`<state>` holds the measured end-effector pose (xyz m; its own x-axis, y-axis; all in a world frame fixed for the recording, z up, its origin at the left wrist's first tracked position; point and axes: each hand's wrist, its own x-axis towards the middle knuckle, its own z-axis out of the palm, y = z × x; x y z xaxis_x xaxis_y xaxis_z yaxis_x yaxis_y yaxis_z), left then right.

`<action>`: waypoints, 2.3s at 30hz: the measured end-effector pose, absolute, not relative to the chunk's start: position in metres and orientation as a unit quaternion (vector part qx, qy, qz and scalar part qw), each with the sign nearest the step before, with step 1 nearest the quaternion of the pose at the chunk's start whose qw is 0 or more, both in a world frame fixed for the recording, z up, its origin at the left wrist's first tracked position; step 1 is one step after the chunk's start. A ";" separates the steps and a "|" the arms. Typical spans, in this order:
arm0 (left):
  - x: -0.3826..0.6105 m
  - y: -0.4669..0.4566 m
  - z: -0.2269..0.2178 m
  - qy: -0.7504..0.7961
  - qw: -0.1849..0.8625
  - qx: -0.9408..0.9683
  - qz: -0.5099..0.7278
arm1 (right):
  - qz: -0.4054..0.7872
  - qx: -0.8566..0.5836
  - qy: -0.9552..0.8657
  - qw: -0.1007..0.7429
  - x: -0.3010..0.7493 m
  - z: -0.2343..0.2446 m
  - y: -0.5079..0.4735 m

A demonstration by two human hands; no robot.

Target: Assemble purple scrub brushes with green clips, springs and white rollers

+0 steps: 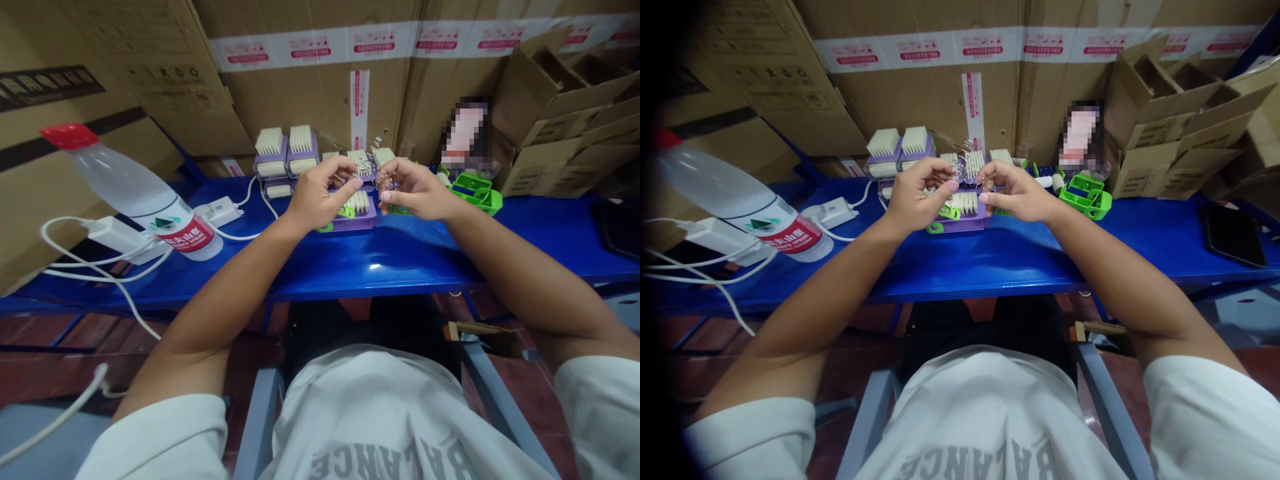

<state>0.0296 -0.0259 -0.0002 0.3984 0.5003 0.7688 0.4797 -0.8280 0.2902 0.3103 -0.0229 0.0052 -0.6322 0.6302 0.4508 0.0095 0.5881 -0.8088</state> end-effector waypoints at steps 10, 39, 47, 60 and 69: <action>0.029 -0.021 -0.003 0.301 0.075 0.831 0.462 | 0.385 -0.212 -0.820 0.367 0.310 0.009 -0.025; 0.027 -0.023 0.001 0.302 0.050 0.843 0.443 | 0.443 -0.233 -0.804 0.320 0.314 0.015 -0.027; 0.027 -0.021 -0.002 0.301 0.020 0.852 0.428 | 0.459 -0.228 -0.805 0.298 0.318 0.010 -0.025; 0.026 -0.019 -0.002 0.277 0.026 0.864 0.419 | 0.420 -0.187 -0.836 0.299 0.312 0.015 -0.030; 0.023 -0.016 0.000 0.246 0.010 0.881 0.405 | 0.475 -0.169 -0.827 0.247 0.313 0.018 -0.032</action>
<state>0.0228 -0.0161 0.0001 0.5517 0.4412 0.7078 0.4245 -0.8790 0.2171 0.3125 -0.0317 0.0178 -0.8206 0.5151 0.2474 0.0457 0.4907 -0.8701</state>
